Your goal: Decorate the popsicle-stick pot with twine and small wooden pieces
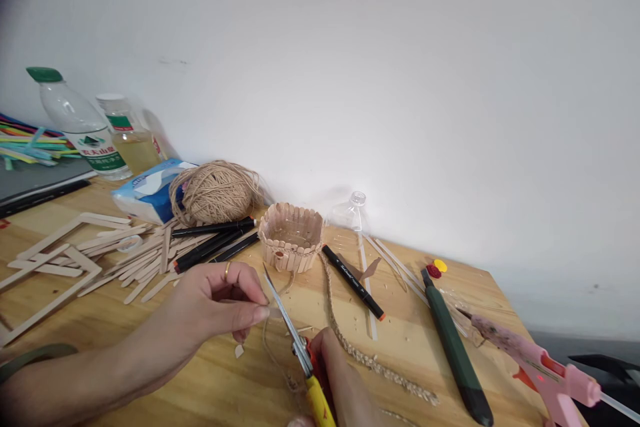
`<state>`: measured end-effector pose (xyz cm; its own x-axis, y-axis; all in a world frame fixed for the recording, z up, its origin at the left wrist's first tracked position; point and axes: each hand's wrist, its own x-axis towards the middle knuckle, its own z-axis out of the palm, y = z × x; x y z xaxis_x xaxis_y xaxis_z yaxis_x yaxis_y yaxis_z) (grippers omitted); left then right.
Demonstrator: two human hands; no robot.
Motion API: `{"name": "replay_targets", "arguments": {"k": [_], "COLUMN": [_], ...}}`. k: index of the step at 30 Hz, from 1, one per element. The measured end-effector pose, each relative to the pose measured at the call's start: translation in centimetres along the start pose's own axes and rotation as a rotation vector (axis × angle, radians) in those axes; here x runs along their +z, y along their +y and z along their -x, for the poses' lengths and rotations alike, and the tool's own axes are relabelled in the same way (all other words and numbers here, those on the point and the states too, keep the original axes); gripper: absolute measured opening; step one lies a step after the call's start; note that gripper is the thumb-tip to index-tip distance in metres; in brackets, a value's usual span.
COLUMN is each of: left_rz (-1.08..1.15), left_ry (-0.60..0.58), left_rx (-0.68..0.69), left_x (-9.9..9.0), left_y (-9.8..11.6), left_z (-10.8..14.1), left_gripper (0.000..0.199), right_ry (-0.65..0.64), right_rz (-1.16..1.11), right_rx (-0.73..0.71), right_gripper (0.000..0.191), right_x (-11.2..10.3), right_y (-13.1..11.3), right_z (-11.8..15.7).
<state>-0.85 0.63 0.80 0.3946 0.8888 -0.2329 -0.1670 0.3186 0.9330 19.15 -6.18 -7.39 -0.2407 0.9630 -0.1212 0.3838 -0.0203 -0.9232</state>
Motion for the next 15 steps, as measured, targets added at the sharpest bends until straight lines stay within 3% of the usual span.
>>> {"name": "replay_targets", "arguments": {"k": [8,15], "left_rz": [-0.003,0.006], "left_ry": [-0.001,0.031], "left_rx": [0.05,0.047], "left_x": [-0.1,0.2], "left_y": [-0.1,0.3], "left_z": [0.0,0.2], "left_gripper": [0.026,0.035], "right_ry": [-0.044,0.001], "right_rz": [0.001,0.107], "right_rx": [0.033,0.027], "right_gripper": [0.058,0.057], "right_x": [-0.5,-0.3], "right_y": [-0.9,-0.9], "right_z": [-0.2,-0.1]}}
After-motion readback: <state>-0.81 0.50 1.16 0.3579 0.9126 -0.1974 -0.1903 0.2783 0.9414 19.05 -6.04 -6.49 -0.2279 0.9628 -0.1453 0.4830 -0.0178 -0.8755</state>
